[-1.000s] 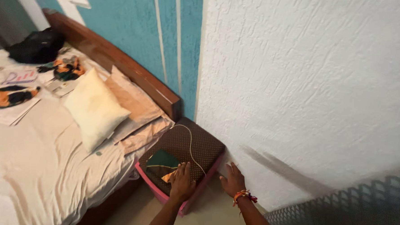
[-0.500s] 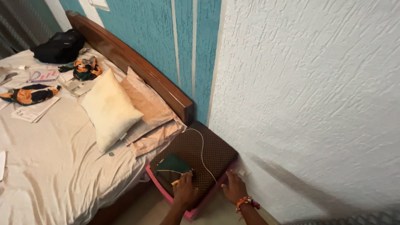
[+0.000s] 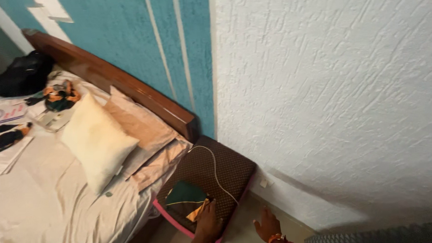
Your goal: The person folds a patterned cloth on a bed, places it on a nightstand, and retrieves a charging cable from a drawer. They then pick up a black laptop bag and place it on the bed.
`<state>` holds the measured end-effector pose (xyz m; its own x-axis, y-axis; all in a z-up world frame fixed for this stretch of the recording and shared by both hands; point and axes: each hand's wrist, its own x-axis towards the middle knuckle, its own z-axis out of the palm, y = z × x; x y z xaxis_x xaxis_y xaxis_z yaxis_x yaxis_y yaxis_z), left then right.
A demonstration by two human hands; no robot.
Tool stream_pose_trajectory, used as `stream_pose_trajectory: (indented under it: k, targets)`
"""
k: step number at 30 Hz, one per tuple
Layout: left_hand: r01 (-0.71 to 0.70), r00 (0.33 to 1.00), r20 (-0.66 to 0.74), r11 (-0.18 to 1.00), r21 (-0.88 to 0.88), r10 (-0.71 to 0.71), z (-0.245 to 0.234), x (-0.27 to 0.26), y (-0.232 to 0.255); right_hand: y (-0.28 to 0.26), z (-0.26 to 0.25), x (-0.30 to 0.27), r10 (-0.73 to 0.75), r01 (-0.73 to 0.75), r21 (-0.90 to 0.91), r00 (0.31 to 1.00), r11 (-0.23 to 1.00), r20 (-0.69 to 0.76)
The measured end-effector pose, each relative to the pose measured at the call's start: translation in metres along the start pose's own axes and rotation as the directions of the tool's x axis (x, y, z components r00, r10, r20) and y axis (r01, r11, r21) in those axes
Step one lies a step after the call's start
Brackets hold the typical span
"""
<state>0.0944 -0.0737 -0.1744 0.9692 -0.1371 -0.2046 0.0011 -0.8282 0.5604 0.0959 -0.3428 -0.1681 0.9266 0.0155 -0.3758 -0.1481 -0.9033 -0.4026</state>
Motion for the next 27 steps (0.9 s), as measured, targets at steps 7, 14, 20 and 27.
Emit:
stream_pose_trajectory:
  k: [7, 14, 20, 27]
  targets:
    - [0.155, 0.953, 0.282, 0.977, -0.145, -0.109, 0.021, 0.034, 0.032, 0.060, 0.009, 0.035, 0.192, -0.202, 0.068, 0.972, 0.977, 0.137]
    - [-0.186, 0.963, 0.199, 0.982, 0.008, 0.181, 0.135, 0.081, 0.025, 0.134, 0.085, 0.111, 0.156, -0.067, 0.265, 0.931, 0.962, -0.331]
    - [-0.175, 0.950, 0.277, 0.981, 0.086, 0.146, 0.207, 0.142, 0.050, 0.196, 0.168, 0.196, 0.146, 0.012, 0.366, 0.905, 0.931, -0.400]
    - [-0.423, 0.904, 0.014, 0.888, 0.181, 0.428, 0.245, 0.166, 0.004, 0.230, 0.246, 0.304, 0.358, -0.089, 0.625, 0.877, 0.775, -0.319]
